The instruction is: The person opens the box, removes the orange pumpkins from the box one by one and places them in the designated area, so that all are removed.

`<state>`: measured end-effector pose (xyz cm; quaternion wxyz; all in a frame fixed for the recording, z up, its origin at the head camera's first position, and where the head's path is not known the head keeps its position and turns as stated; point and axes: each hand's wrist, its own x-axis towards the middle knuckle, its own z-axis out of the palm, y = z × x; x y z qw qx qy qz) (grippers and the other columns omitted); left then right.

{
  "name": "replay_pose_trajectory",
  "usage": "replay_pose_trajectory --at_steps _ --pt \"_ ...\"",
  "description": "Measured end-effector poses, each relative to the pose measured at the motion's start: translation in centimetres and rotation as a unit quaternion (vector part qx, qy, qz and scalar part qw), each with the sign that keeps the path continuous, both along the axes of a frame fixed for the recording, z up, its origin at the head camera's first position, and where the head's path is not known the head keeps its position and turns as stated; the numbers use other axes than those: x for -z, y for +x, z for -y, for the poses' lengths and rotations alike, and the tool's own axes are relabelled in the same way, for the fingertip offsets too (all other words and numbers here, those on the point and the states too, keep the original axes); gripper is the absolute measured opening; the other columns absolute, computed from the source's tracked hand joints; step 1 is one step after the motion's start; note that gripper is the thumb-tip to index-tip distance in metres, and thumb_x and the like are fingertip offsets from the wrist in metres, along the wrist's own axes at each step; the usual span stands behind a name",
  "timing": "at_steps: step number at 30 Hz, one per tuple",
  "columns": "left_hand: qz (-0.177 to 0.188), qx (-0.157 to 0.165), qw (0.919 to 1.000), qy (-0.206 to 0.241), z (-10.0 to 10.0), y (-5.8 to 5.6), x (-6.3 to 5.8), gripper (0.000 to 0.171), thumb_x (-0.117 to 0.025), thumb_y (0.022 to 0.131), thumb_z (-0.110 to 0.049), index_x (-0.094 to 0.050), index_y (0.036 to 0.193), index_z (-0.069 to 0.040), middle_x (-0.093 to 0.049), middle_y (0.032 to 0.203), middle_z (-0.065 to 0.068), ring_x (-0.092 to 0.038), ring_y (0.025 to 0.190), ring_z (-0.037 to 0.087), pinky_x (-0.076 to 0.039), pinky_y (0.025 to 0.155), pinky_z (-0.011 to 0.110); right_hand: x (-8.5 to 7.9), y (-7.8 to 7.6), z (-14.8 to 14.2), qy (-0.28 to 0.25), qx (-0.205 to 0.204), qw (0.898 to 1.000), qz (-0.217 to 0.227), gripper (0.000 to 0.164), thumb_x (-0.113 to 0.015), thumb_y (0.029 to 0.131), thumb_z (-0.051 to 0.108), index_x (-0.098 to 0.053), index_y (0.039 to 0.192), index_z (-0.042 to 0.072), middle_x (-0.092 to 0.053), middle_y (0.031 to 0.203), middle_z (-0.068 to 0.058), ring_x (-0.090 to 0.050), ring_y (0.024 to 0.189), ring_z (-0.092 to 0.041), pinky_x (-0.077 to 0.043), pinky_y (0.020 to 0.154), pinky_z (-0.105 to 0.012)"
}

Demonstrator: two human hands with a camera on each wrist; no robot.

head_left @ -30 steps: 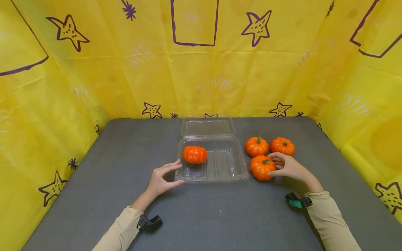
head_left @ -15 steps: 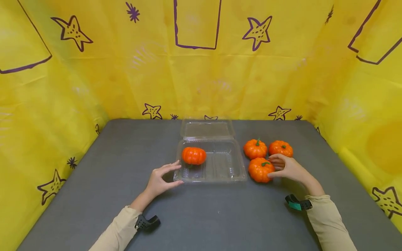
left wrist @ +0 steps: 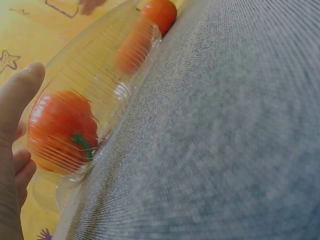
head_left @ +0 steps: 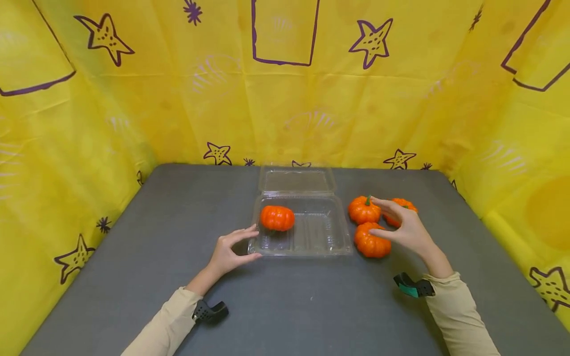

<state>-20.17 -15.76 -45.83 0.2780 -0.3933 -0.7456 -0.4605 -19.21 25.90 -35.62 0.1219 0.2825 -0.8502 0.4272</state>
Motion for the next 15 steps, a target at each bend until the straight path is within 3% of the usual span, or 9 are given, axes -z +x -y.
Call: replay_pose_trajectory --at_steps 3,7,10,15 --pt "-0.002 0.003 1.0 0.001 0.0 0.3 -0.3 0.048 -0.083 0.061 -0.022 -0.065 0.096 0.007 -0.06 0.102 0.025 -0.059 0.09 0.037 -0.042 0.088 0.032 -1.0 -0.6 2.3 0.012 -0.036 0.999 -0.039 0.064 -0.078 0.065 0.0 -0.051 0.122 -0.001 -0.048 0.126 -0.018 -0.05 0.111 -0.016 -0.041 0.088 -0.024" --pt "0.001 0.004 1.0 0.0 -0.5 1.3 -2.0 0.047 -0.084 0.053 -0.004 -0.064 0.093 0.01 -0.059 0.099 0.029 -0.059 0.087 0.041 -0.044 0.086 0.036 -2.0 -1.6 4.9 0.034 -0.056 0.996 -0.067 0.057 -0.077 0.069 0.008 -0.054 0.121 0.0 -0.053 0.123 -0.013 -0.052 0.108 -0.025 -0.042 0.088 -0.036" --pt "0.005 0.006 1.0 0.001 -0.8 1.9 -3.1 0.046 -0.083 0.054 -0.002 -0.063 0.092 0.011 -0.058 0.097 0.031 -0.059 0.087 0.041 -0.044 0.085 0.035 -2.7 -2.1 6.4 0.043 -0.068 0.995 -0.066 0.056 -0.075 0.072 0.01 -0.053 0.122 0.0 -0.054 0.121 -0.011 -0.051 0.109 -0.025 -0.042 0.088 -0.04" --pt "0.009 0.021 0.9997 0.01 -0.9 1.8 -3.3 0.046 -0.083 0.055 -0.002 -0.063 0.094 0.01 -0.057 0.098 0.032 -0.058 0.087 0.042 -0.043 0.087 0.029 -3.2 -2.8 8.4 0.022 -0.098 0.992 -0.072 0.059 -0.076 0.069 0.005 -0.051 0.122 -0.005 -0.048 0.127 -0.016 -0.049 0.111 -0.028 -0.041 0.089 -0.038"
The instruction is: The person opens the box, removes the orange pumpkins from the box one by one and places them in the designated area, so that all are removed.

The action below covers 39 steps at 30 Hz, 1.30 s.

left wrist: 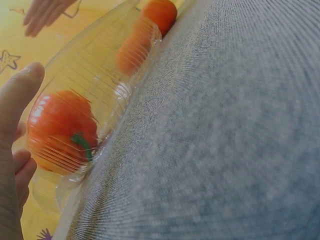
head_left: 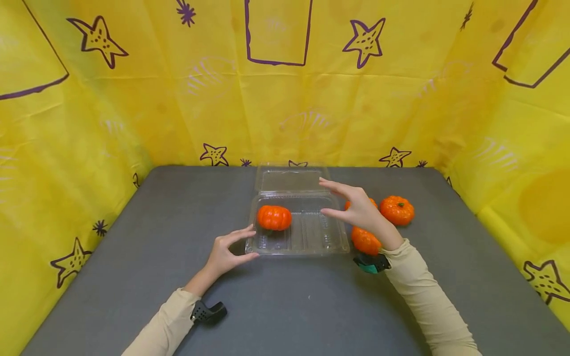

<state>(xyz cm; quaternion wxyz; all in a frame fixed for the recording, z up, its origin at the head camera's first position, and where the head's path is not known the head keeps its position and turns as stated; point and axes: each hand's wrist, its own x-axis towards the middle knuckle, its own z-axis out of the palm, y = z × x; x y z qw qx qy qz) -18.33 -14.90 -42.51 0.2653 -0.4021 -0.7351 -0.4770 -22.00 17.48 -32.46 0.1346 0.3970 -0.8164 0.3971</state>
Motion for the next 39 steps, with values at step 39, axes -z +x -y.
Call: replay_pose_trajectory --at_steps 39 --pt "0.047 -0.012 0.9988 0.002 0.0 0.2 0.1 0.054 -0.081 0.05 0.011 -0.06 0.1 0.014 -0.059 0.099 0.029 -0.058 0.091 0.039 -0.042 0.088 0.026 6.3 -4.7 9.7 0.133 -0.144 0.978 0.065 0.061 -0.075 0.072 0.011 -0.049 0.126 -0.001 -0.04 0.134 -0.016 -0.033 0.125 -0.025 -0.03 0.099 -0.034"
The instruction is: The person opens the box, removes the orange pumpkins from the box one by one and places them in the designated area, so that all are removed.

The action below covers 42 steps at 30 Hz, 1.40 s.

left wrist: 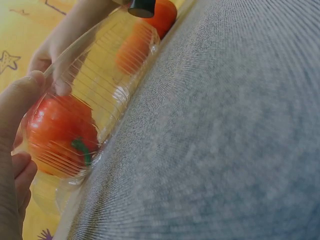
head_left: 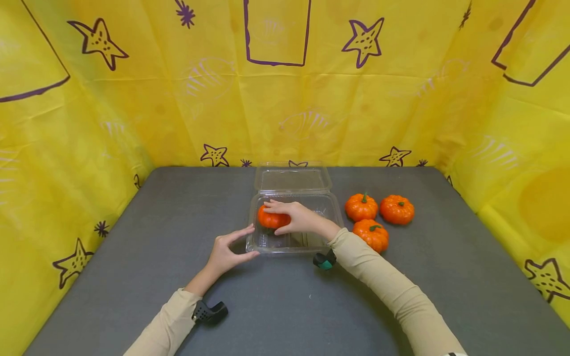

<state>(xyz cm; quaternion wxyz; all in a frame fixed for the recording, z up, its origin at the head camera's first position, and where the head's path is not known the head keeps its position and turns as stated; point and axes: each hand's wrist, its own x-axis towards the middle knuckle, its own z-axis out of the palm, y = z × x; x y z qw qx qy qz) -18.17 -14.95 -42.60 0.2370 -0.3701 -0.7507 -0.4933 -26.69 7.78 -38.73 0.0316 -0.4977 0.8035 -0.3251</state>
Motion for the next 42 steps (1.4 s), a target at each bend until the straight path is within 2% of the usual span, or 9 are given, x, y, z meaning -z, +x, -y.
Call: replay_pose_trajectory --at_steps 3,9,16,20,26,31,35,39,42 --pt "0.0 0.002 1.0 -0.001 0.0 0.0 0.0 0.054 -0.08 0.05 0.011 -0.06 0.099 0.015 -0.059 0.099 0.03 -0.058 0.091 0.039 -0.042 0.088 0.027 0.2 -0.1 -0.1 0.027 -0.007 1.0 -0.014 0.063 -0.076 0.071 0.008 -0.048 0.127 0.0 -0.037 0.136 -0.016 -0.031 0.126 -0.024 -0.029 0.1 -0.034" --pt "-0.001 0.004 1.0 0.004 0.0 0.0 0.0 0.054 -0.08 0.05 0.011 -0.061 0.1 0.013 -0.058 0.099 0.03 -0.058 0.091 0.04 -0.042 0.088 0.029 0.3 0.0 -0.2 0.052 0.004 0.998 -0.027 0.071 -0.076 0.066 -0.005 -0.046 0.129 0.003 -0.034 0.139 -0.013 -0.035 0.123 -0.026 -0.036 0.095 -0.033" --pt "-0.01 0.006 0.9999 0.004 -0.1 -0.1 0.0 0.054 -0.08 0.05 0.011 -0.06 0.1 0.014 -0.059 0.098 0.03 -0.058 0.091 0.04 -0.043 0.087 0.029 0.2 0.1 -0.5 0.046 0.016 0.99 -0.129 0.056 -0.073 0.069 -0.005 -0.051 0.12 0.006 -0.045 0.131 -0.015 -0.049 0.111 -0.028 -0.041 0.09 -0.031" --pt "-0.009 0.004 0.9999 0.004 -0.1 -0.1 0.0 0.054 -0.08 0.05 0.01 -0.06 0.1 0.014 -0.059 0.098 0.03 -0.058 0.091 0.04 -0.042 0.087 0.028 0.0 0.2 -0.8 0.052 0.046 0.985 -0.155 0.059 -0.075 0.068 -0.002 -0.05 0.121 0.005 -0.052 0.123 -0.013 -0.055 0.102 -0.026 -0.045 0.085 -0.03" --pt "-0.004 -0.001 1.0 0.002 -0.1 0.0 0.1 0.054 -0.08 0.05 0.01 -0.059 0.1 0.015 -0.059 0.099 0.029 -0.058 0.092 0.04 -0.043 0.087 0.028 -0.1 0.3 -1.5 0.046 0.114 0.986 -0.11 0.067 -0.08 0.064 0.008 -0.049 0.123 0.002 -0.055 0.118 -0.014 -0.056 0.099 -0.026 -0.045 0.084 -0.032" --pt "-0.01 -0.007 0.9999 0.0 -0.1 0.1 0.0 0.053 -0.08 0.05 0.01 -0.059 0.098 0.016 -0.059 0.098 0.029 -0.058 0.091 0.04 -0.043 0.087 0.027 0.0 0.6 -2.8 -0.027 0.136 0.988 -0.073 0.069 -0.083 0.06 0.013 -0.051 0.119 0.001 -0.057 0.116 -0.012 -0.058 0.097 -0.023 -0.046 0.083 -0.03" --pt "-0.021 -0.009 0.9997 0.001 -0.1 0.2 -0.1 0.054 -0.08 0.048 0.011 -0.059 0.097 0.016 -0.059 0.097 0.03 -0.058 0.089 0.041 -0.043 0.086 0.026 0.2 0.8 -3.7 -0.091 0.126 0.987 -0.037 0.077 -0.083 0.06 0.011 -0.046 0.126 -0.003 -0.055 0.118 -0.018 -0.057 0.101 -0.024 -0.047 0.081 -0.029" --pt "-0.019 -0.012 0.9997 0.003 -0.1 0.3 -0.1 0.054 -0.081 0.048 0.012 -0.061 0.098 0.014 -0.059 0.097 0.029 -0.058 0.088 0.042 -0.043 0.086 0.026 0.5 1.1 -4.2 -0.131 0.137 0.982 0.017 0.079 -0.082 0.06 0.007 -0.045 0.128 -0.003 -0.05 0.124 -0.018 -0.055 0.105 -0.024 -0.047 0.08 -0.025" --pt "-0.015 -0.015 0.9998 -0.003 -0.2 0.3 -0.1 0.053 -0.081 0.049 0.01 -0.06 0.098 0.014 -0.059 0.098 0.029 -0.058 0.089 0.042 -0.043 0.086 0.026 -0.1 2.4 -4.5 -0.163 0.158 0.972 0.062 0.071 -0.081 0.059 0.003 -0.051 0.122 -0.006 -0.052 0.121 -0.018 -0.056 0.103 -0.025 -0.047 0.08 -0.029"
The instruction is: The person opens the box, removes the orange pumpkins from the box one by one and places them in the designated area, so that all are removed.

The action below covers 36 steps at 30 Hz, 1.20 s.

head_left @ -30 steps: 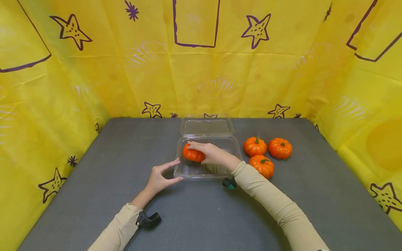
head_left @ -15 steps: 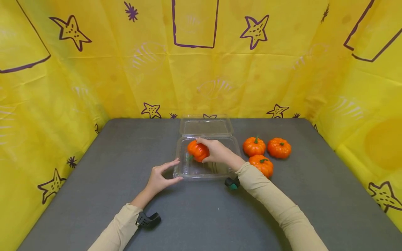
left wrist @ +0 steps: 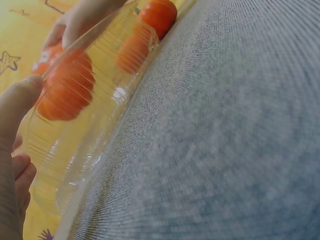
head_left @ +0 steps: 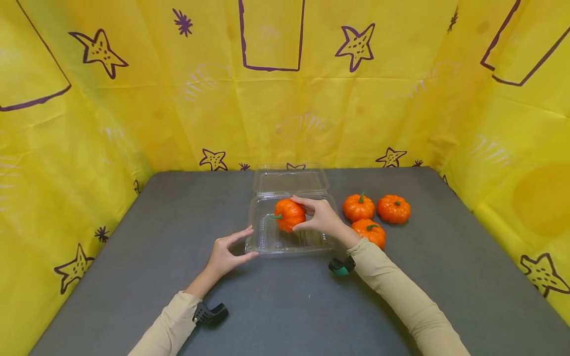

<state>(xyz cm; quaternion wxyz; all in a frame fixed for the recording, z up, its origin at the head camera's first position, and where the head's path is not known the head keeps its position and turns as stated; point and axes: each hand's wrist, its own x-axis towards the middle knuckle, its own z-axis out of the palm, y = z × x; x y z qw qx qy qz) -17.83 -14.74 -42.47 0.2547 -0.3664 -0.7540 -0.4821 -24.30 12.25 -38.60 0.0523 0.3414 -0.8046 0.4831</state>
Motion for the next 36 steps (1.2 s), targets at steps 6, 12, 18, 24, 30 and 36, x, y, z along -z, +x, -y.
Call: replay_pose_trajectory --at_steps 6,12,18,24,30,36 --pt "0.011 -0.005 0.9999 -0.002 0.0 0.1 0.0 0.053 -0.081 0.05 0.009 -0.06 0.099 0.014 -0.059 0.099 0.029 -0.058 0.09 0.041 -0.041 0.087 0.023 -2.9 3.2 -0.4 -0.041 0.032 0.998 0.031 0.061 -0.079 0.059 -0.004 -0.052 0.113 -0.014 -0.057 0.109 -0.025 -0.057 0.099 -0.033 -0.047 0.08 -0.038" --pt "0.064 0.005 0.9978 0.015 0.0 0.1 0.0 0.05 -0.079 0.055 0.01 -0.058 0.1 0.017 -0.058 0.103 0.029 -0.056 0.097 0.038 -0.044 0.085 0.033 -2.2 2.8 -2.0 -0.063 0.052 0.994 0.07 0.062 -0.081 0.06 0.001 -0.053 0.115 -0.009 -0.058 0.11 -0.021 -0.056 0.101 -0.029 -0.045 0.084 -0.034" --pt "0.117 0.026 0.9917 0.045 -0.1 0.1 0.2 0.049 -0.076 0.057 0.015 -0.054 0.1 0.021 -0.054 0.107 0.032 -0.053 0.102 0.038 -0.041 0.081 0.049 -0.4 1.8 -3.8 -0.087 0.055 0.99 0.099 0.065 -0.082 0.06 0.008 -0.053 0.117 -0.006 -0.057 0.113 -0.019 -0.055 0.103 -0.027 -0.046 0.082 -0.03" --pt "0.109 0.021 0.9929 0.043 0.1 0.3 0.4 0.049 -0.077 0.056 0.015 -0.055 0.1 0.019 -0.055 0.106 0.031 -0.053 0.101 0.038 -0.042 0.081 0.046 -0.6 2.4 -4.8 -0.103 0.056 0.985 0.13 0.065 -0.081 0.062 0.009 -0.05 0.117 -0.005 -0.055 0.115 -0.02 -0.053 0.106 -0.03 -0.046 0.083 -0.032" --pt "0.104 0.022 0.9934 0.044 0.1 0.4 0.2 0.049 -0.077 0.056 0.014 -0.055 0.1 0.019 -0.054 0.105 0.033 -0.055 0.103 0.03 -0.042 0.081 0.047 -1.2 3.0 -6.4 -0.128 0.05 0.981 0.138 0.063 -0.08 0.062 0.002 -0.047 0.115 -0.006 -0.053 0.117 -0.022 -0.054 0.104 -0.027 -0.046 0.082 -0.031" --pt "0.105 0.018 0.9933 0.044 0.0 0.6 0.1 0.049 -0.077 0.056 0.015 -0.055 0.1 0.02 -0.054 0.105 0.033 -0.054 0.1 0.037 -0.042 0.082 0.045 -1.5 4.0 -8.8 -0.141 0.076 0.982 0.099 0.052 -0.078 0.063 -0.001 -0.048 0.105 -0.005 -0.049 0.125 -0.018 -0.057 0.1 -0.015 -0.046 0.082 -0.027"
